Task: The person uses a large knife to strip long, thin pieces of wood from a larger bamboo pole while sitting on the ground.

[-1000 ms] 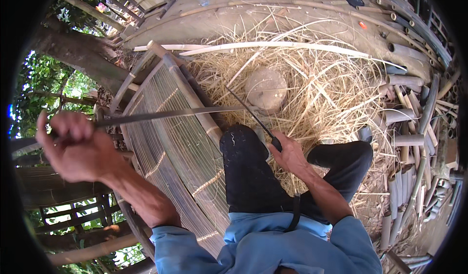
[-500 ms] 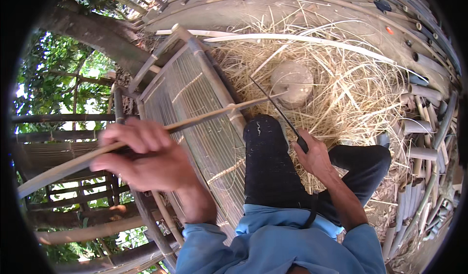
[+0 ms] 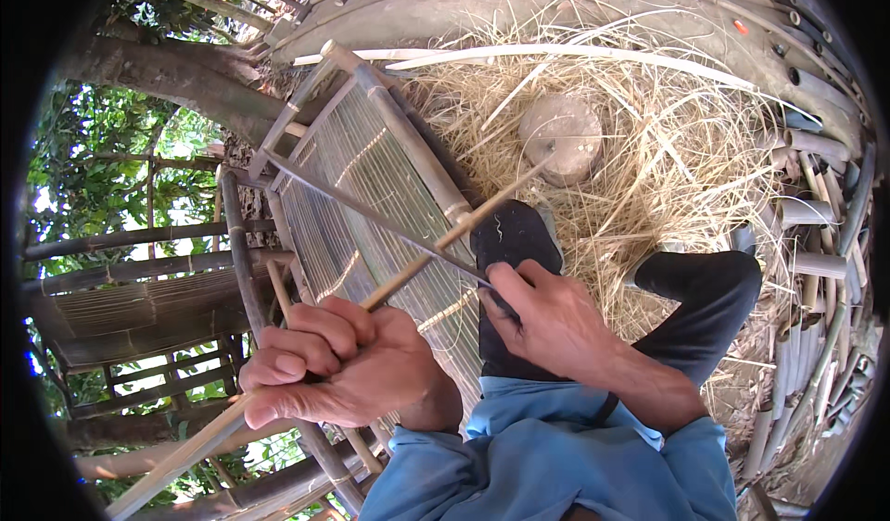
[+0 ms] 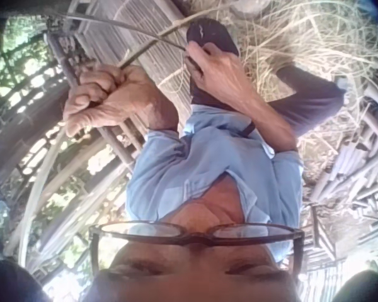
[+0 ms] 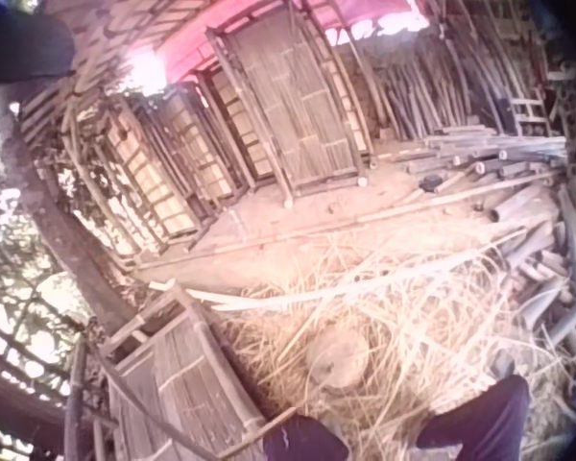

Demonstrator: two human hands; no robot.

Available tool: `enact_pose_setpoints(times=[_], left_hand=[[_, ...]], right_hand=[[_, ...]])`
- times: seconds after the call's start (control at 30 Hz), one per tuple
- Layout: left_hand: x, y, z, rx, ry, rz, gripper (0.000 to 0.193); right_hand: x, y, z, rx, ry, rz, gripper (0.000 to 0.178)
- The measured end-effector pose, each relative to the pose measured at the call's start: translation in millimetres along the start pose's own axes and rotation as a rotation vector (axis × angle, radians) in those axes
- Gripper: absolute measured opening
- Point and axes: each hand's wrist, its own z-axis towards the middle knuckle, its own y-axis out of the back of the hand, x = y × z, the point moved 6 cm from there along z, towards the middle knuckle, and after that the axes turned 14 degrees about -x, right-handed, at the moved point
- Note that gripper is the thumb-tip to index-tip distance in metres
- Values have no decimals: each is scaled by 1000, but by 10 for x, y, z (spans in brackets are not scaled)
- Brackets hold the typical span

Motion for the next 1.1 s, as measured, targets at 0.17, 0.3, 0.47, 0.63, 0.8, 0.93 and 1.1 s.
enact_pose_setpoints(times=[0.17,0.3,0.47,0.63,0.8,0.93,1.1], left_hand=[[-6,87,3,34,10,-102,47],[-50,58,0,40,-6,-115,46],[-20,150,10,-3,-24,-48,45],[-33,131,88,49,-23,-58,45],[-41,165,94,83,3,-113,45],[52,198,176,-36,-29,27,47],[148,181,325,-33,-109,76,47]], right_hand=[[301,82,-134,-46,81,227,22],[-255,-121,-4,-33,-51,13,26],[65,-99,-234,-1,85,189,22],[-310,-156,-34,-55,-54,54,17],[-584,-374,-119,-58,-142,-77,16],[-422,-300,-102,-47,-7,-21,16],[-1369,-638,-81,-84,-110,-173,15]])
